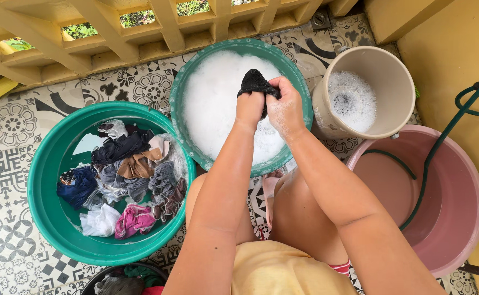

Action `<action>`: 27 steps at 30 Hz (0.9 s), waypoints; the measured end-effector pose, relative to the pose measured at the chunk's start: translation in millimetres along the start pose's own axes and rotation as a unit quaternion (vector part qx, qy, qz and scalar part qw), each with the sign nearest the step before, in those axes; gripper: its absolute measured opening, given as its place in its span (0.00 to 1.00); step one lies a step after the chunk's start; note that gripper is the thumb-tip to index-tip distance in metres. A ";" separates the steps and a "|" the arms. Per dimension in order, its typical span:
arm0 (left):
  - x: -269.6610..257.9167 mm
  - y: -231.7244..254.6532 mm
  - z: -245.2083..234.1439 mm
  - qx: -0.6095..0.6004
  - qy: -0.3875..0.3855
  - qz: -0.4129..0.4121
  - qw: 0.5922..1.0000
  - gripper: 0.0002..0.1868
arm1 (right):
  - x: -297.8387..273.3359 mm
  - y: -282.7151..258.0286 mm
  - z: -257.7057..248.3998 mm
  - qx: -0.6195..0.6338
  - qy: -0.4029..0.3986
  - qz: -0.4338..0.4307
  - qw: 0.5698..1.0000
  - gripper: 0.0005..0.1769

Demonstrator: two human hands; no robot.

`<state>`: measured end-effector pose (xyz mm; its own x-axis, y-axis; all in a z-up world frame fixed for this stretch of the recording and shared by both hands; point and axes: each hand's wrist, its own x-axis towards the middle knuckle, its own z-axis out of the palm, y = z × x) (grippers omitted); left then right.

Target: The person washes clothes and a mop head by hand in plastic basins on the floor, using soap and a water hose, then wrings them out.

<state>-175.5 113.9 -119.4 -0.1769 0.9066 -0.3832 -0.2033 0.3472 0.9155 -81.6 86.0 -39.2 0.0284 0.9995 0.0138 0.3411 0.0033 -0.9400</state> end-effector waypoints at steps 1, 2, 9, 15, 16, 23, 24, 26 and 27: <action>-2.9 3.8 1.4 0.049 0.005 0.017 0.999 0.27 | 1.1 2.5 0.2 0.006 0.025 -0.002 1.000 0.08; -5.4 7.1 2.3 0.049 0.004 0.014 0.999 0.27 | 1.3 5.0 0.4 0.012 0.050 -0.005 0.999 0.06; -1.8 6.8 5.4 0.062 -0.075 -0.006 0.995 0.29 | 2.1 9.2 -17.4 0.049 -0.018 -0.101 0.994 0.10; 8.0 -6.7 10.6 -0.153 -0.156 -0.028 0.975 0.25 | 6.8 -26.3 -46.5 -0.128 -0.046 -0.358 0.924 0.19; 6.0 -3.5 10.4 -0.229 -0.205 -0.016 0.951 0.24 | 9.1 -29.0 -51.3 -0.183 0.003 -0.388 0.903 0.22; -11.0 35.5 -10.5 -0.348 -0.199 -0.112 0.909 0.28 | 24.5 1.7 -59.0 0.329 -0.083 0.084 0.937 0.15; -6.9 31.1 -9.0 -0.367 -0.177 -0.095 0.908 0.28 | 23.3 -2.2 -53.6 0.328 -0.084 0.083 0.937 0.15; -5.3 12.0 -10.3 -0.386 -0.154 -0.076 0.906 0.29 | 13.8 -16.9 -27.4 0.358 -0.023 -0.105 0.927 0.12; -14.5 -2.6 -13.1 -0.399 -0.205 0.061 0.892 0.29 | 4.8 -24.5 -15.0 0.359 -0.021 -0.106 0.927 0.12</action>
<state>-185.0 96.7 -117.8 0.0886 0.9942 -0.0605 -0.8563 0.1071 0.5053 -75.7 90.3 -11.0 -0.0095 0.9741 0.2259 -0.3792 0.2055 -0.9022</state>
